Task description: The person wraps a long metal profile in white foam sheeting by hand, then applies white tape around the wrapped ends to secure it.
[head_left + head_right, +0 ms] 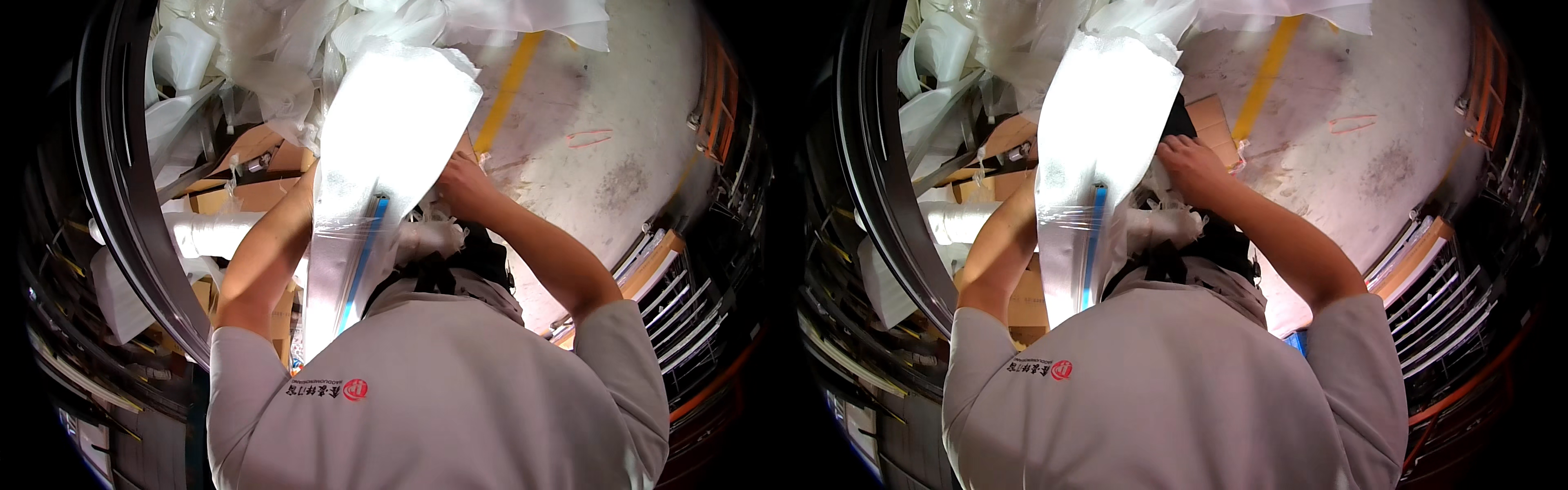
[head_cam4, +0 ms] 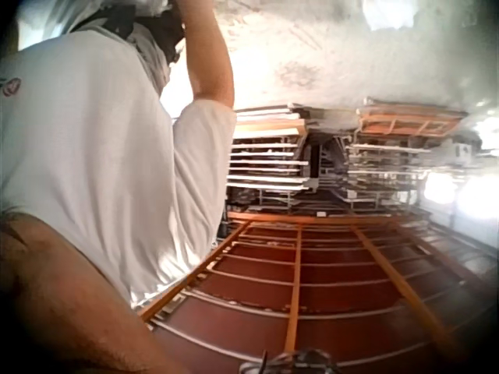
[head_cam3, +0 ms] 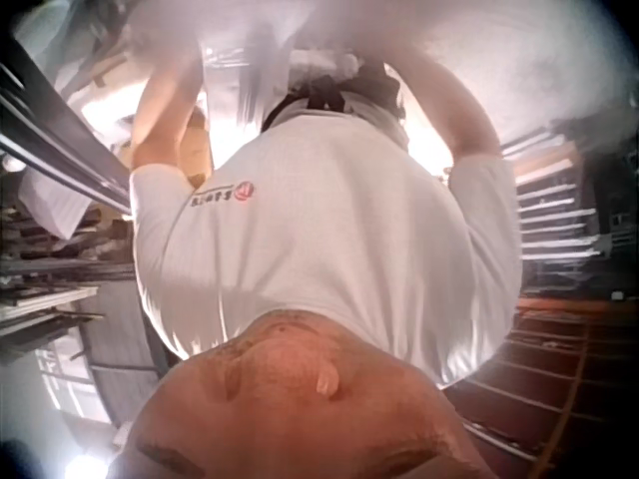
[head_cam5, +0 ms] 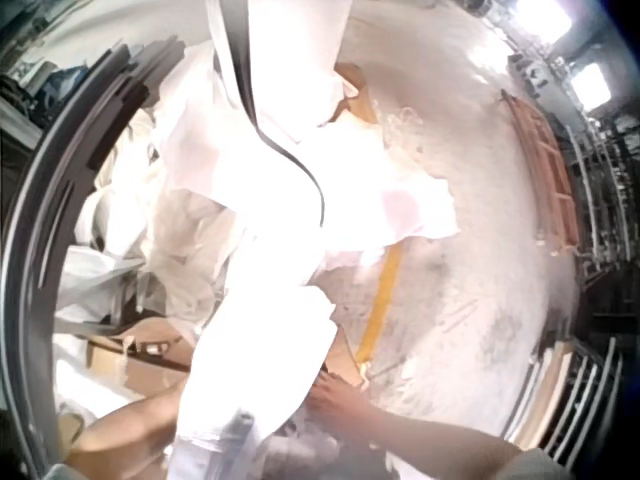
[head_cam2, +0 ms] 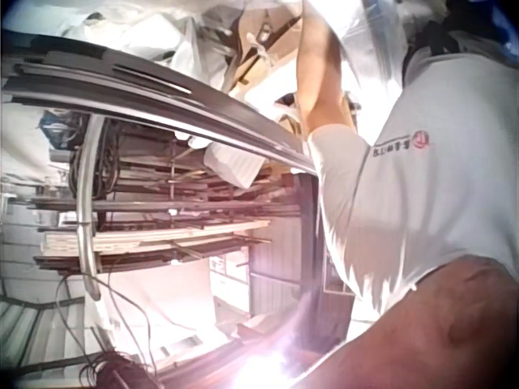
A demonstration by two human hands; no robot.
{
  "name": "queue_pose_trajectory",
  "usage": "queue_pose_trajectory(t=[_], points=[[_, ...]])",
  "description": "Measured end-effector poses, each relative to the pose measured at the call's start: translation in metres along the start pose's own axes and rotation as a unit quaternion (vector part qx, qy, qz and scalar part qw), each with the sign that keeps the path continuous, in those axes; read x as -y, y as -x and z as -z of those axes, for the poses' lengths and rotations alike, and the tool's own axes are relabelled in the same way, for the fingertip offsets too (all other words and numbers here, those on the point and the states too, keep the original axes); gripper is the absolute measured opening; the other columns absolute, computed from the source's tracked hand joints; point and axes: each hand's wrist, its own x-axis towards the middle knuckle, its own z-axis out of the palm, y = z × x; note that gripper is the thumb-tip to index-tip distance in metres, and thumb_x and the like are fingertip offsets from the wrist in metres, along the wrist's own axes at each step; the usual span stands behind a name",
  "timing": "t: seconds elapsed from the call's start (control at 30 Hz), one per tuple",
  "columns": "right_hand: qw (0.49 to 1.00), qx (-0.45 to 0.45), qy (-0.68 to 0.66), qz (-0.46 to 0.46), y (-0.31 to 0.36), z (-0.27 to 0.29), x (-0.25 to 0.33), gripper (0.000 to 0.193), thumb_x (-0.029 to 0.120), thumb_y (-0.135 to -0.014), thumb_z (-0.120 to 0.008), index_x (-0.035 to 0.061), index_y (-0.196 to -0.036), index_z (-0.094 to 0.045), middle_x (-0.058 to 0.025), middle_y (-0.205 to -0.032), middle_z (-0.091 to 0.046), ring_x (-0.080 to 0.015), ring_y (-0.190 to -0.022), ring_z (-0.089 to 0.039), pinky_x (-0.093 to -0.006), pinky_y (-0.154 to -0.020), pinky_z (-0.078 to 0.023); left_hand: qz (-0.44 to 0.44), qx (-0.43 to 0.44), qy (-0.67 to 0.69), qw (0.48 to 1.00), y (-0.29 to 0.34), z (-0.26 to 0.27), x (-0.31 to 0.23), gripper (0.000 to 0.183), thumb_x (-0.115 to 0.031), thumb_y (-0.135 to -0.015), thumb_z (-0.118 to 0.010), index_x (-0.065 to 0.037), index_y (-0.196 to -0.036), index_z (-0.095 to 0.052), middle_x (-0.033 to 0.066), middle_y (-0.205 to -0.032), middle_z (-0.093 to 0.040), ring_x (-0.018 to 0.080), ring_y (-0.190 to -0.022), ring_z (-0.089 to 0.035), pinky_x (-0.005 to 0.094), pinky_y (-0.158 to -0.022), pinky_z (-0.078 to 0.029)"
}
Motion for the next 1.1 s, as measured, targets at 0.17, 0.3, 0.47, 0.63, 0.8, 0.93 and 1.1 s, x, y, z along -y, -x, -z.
queue_pose_trajectory(t=[0.17, 0.3, 0.47, 0.63, 0.8, 0.93, 1.1], points=[[0.975, -0.094, -0.114, 0.168, -0.063, 0.011, 0.058, 0.059, 0.03, -0.083, -0.072, 0.0014, -0.132, -0.059, -0.017, -0.128, -0.06, -0.0358, -0.121, -0.056, -0.0476, -0.106, -0.043, -0.044, -0.015, 0.002, 0.999, 0.001, -0.002, -0.002, 0.037, -0.026, -0.096, -0.065, 0.004, -0.118, -0.069, 0.0196, -0.106, -0.074, 0.0326, -0.102, -0.071, 0.0398, -0.093, -0.054], [0.981, -0.095, -0.05, 0.161, -0.081, 0.006, 0.078, 0.06, 0.032, -0.084, -0.071, 0.0013, -0.134, -0.058, -0.0173, -0.13, -0.059, -0.0361, -0.122, -0.056, -0.0485, -0.107, -0.043, -0.125, -0.132, -0.267, 0.946, 0.01, -0.032, -0.035, 0.038, -0.028, -0.096, -0.065, 0.003, -0.117, -0.069, 0.0206, -0.105, -0.074, 0.0338, -0.103, -0.07, 0.04, -0.094, -0.053], [0.984, -0.08, 0.011, 0.16, -0.089, 0.011, 0.085, 0.062, 0.034, -0.085, -0.07, 0.0013, -0.136, -0.056, -0.0177, -0.132, -0.058, -0.0365, -0.124, -0.055, -0.0495, -0.107, -0.042, -0.06, -0.248, -0.745, 0.617, 0.058, -0.03, -0.057, 0.035, -0.031, -0.1, -0.052, -0.003, -0.11, -0.072, 0.0232, -0.105, -0.072, 0.0386, -0.105, -0.067, 0.0443, -0.092, -0.052], [0.982, -0.071, 0.067, 0.164, -0.095, 0.013, 0.097, 0.064, 0.036, -0.086, -0.069, 0.0012, -0.138, -0.055, -0.0181, -0.135, -0.056, -0.0369, -0.126, -0.054, -0.0505, -0.108, -0.041, -0.081, -0.292, -0.567, 0.766, 0.07, -0.025, -0.041, 0.043, -0.035, -0.103, -0.046, -0.002, -0.105, -0.072, 0.0204, -0.101, -0.072, 0.0351, -0.101, -0.067, 0.0402, -0.091, -0.052], [0.976, -0.133, 0.077, 0.152, -0.103, 0.016, 0.119, 0.068, 0.04, -0.089, -0.067, 0.0013, -0.142, -0.052, -0.0188, -0.14, -0.053, -0.038, -0.129, -0.051, -0.0518, -0.109, -0.04, -0.079, -0.387, -0.267, 0.879, 0.069, -0.013, -0.023, 0.049, -0.041, -0.099, -0.058, 0.004, -0.116, -0.067, 0.016, -0.104, -0.072, 0.0237, -0.099, -0.066, 0.033, -0.088, -0.053], [0.973, -0.177, 0.015, 0.149, -0.098, 0.007, 0.115, 0.073, 0.045, -0.093, -0.064, 0.0011, -0.148, -0.044, -0.0206, -0.149, -0.045, -0.0399, -0.138, -0.043, -0.0523, -0.112, -0.038, -0.139, -0.313, -0.237, 0.909, 0.088, -0.026, -0.028, 0.055, -0.041, -0.093, -0.07, 0.008, -0.119, -0.066, 0.0145, -0.108, -0.071, 0.0205, -0.102, -0.065, 0.0315, -0.083, -0.054], [0.944, -0.059, -0.321, -0.044, -0.038, 0.002, 0.056, 0.06, 0.029, -0.099, -0.059, -0.0021, -0.149, -0.044, -0.0241, -0.147, -0.047, -0.0414, -0.138, -0.044, -0.0495, -0.115, -0.036, -0.163, -0.318, -0.361, 0.861, 0.11, -0.044, -0.023, 0.049, -0.037, -0.093, -0.073, 0.009, -0.109, -0.07, 0.0121, -0.099, -0.073, 0.0177, -0.089, -0.065, 0.0323, -0.08, -0.053]])
